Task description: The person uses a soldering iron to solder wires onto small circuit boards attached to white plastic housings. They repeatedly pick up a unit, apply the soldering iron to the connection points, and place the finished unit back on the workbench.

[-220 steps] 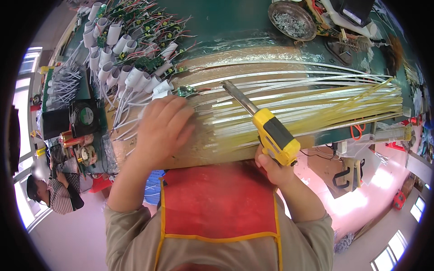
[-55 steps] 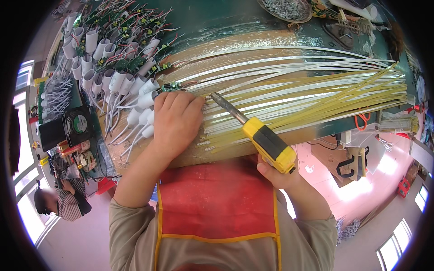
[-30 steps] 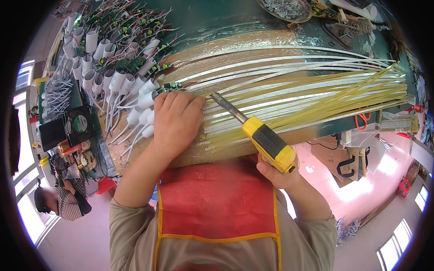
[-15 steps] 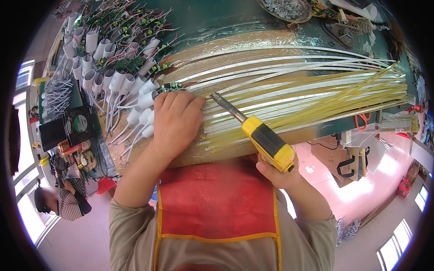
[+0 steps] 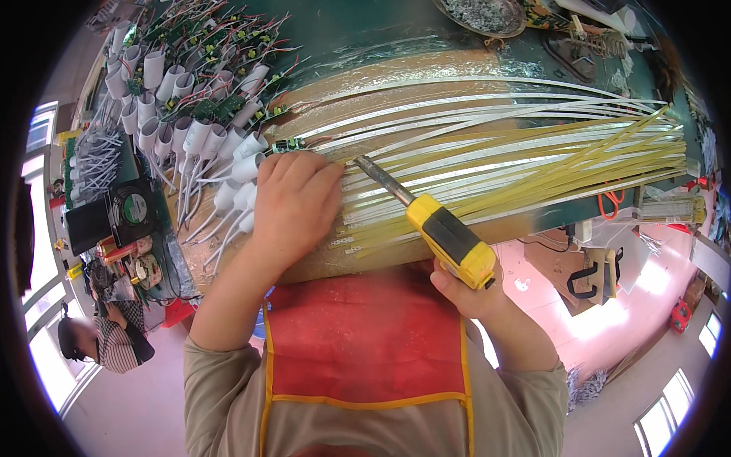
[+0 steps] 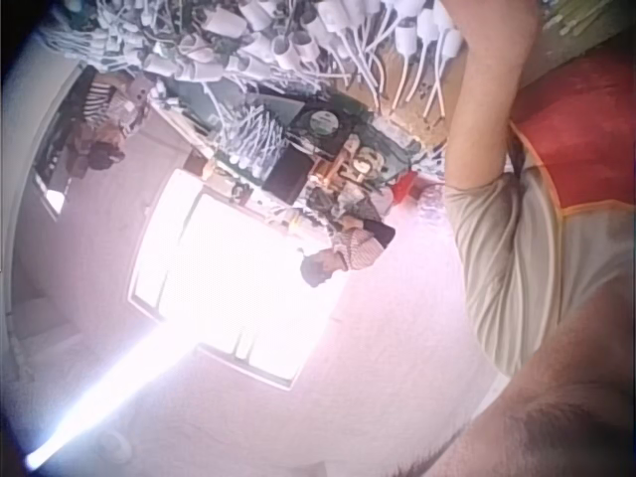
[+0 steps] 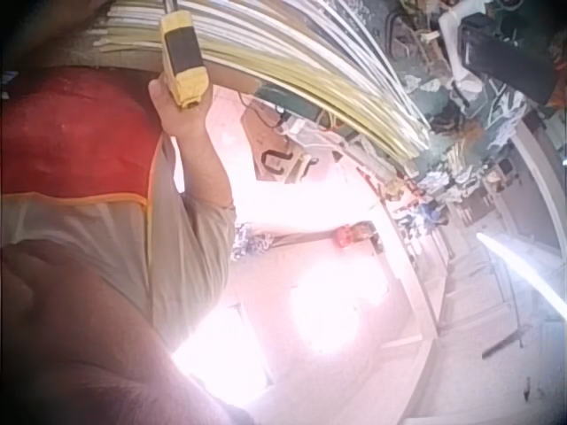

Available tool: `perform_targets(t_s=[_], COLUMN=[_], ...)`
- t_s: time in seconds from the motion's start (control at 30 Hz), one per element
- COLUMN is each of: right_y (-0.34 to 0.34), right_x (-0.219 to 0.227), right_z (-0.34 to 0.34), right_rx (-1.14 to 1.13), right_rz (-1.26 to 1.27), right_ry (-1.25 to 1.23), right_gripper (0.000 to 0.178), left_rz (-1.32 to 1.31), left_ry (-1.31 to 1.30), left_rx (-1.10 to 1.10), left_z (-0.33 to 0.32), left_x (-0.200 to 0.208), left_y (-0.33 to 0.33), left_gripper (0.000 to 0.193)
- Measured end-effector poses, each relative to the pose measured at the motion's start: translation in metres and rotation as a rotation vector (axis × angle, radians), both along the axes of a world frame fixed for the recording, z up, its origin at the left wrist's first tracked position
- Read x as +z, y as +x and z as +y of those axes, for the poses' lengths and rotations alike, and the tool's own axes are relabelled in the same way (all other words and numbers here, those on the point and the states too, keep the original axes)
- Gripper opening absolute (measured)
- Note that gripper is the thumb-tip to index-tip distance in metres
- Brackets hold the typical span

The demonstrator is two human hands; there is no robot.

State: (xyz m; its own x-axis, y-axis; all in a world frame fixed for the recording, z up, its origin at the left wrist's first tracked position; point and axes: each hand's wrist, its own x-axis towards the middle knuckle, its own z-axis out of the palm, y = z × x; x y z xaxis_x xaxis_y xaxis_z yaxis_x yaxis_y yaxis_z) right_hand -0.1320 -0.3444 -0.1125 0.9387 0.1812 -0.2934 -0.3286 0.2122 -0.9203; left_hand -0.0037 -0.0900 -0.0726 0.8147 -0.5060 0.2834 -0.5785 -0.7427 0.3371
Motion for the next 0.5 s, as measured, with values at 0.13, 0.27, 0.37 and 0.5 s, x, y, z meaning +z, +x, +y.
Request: perform_targets(t_s=[0.13,0.27,0.37,0.5], right_y=[0.000,-0.001,-0.002,-0.003], right_x=[-0.001,-0.002,-0.004,-0.003], right_z=[-0.001,-0.001,-0.001,0.000], right_rx=[0.010,0.005,0.008,-0.013], right_rz=[0.001,0.007,0.017,0.025], right_ry=[0.001,0.005,0.021,0.035], right_gripper=[0.019,0.020,0.021,0.022], left_rz=[0.446,0.045,-0.123,-0.141], left_ry=[-0.316,-0.154,-0.004,0.037], left_rx=[0.175,0.046,0.030,0.048], left_z=[-0.008,0.001,0.004,0.002], left_x=[0.019,-0.002,-0.010,-0.012], left_y=[0.000,0.003,0.001,0.001], left_gripper=[0.020,0.020,0.020,0.021])
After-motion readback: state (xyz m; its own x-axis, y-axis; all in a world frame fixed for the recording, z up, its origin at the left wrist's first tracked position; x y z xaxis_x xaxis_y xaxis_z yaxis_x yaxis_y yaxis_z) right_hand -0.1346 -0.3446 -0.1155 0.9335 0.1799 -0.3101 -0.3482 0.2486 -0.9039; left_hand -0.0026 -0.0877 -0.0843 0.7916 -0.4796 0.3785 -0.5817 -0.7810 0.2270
